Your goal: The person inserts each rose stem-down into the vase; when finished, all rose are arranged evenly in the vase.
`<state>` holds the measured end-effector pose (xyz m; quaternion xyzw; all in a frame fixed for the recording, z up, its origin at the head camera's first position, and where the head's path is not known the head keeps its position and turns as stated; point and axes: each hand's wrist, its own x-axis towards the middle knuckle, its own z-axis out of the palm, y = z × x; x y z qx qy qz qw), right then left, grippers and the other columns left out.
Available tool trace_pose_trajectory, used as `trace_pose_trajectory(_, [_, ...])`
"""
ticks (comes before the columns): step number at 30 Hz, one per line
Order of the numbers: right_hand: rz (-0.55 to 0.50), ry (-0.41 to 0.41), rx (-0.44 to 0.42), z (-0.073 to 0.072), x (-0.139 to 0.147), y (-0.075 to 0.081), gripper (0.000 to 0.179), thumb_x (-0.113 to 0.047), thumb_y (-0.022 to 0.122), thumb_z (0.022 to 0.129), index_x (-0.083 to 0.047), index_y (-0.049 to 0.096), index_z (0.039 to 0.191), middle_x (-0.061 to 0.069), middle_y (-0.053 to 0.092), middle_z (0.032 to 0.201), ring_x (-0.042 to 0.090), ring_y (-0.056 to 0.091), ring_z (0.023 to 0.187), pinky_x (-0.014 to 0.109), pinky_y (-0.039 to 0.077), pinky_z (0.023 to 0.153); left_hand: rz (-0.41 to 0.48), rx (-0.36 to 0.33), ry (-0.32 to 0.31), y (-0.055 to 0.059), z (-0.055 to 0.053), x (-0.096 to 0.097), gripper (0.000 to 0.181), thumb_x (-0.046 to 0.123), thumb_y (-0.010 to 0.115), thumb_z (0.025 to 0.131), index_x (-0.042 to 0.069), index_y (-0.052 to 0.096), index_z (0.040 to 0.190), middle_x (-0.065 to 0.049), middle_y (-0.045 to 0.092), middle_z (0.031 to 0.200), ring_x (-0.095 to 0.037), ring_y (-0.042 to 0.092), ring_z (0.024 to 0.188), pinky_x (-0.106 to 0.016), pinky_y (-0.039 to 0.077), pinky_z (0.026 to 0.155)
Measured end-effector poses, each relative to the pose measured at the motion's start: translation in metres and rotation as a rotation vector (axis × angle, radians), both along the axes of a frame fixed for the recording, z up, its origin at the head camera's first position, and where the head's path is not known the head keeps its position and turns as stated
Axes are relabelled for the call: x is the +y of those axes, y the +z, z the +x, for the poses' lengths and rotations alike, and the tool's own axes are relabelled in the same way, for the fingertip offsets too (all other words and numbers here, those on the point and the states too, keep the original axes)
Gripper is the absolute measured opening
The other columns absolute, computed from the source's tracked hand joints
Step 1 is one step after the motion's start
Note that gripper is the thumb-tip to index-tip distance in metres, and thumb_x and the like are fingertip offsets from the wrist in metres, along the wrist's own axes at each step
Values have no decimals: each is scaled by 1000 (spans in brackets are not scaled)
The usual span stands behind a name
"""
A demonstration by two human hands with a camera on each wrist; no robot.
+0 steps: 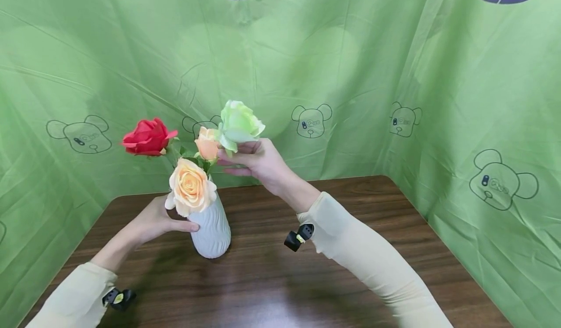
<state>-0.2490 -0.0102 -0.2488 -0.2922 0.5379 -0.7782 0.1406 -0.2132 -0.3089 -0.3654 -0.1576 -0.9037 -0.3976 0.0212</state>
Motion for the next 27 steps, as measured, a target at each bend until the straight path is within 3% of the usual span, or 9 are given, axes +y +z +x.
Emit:
trace_pose_trajectory(13, [84,15,-24,-3,-16,-6,36,8,65,94,11,59,130,23,68,122,28,72,96,53,54,91,-9,5,5,-1,1,0,79,39,93,73,15,56,139,1,66,127,-13,59,115,-35,50,94])
trace_pose_trajectory(22, [164,-13,-93,-3,-15,-10,32,13,65,91,11,62,122,13,69,100,21,67,84,48,58,84,-13,29,0,-1,0,1,85,39,93,72,17,53,143,2,66,128,-13,58,117,-25,46,94])
trace_pose_trajectory(27, [179,16,-135,-4,-12,-13,33,11,69,90,10,63,122,13,70,102,20,68,87,47,58,83,-12,26,7,0,0,1,80,39,93,73,16,56,140,1,67,126,-15,59,115,-26,48,92])
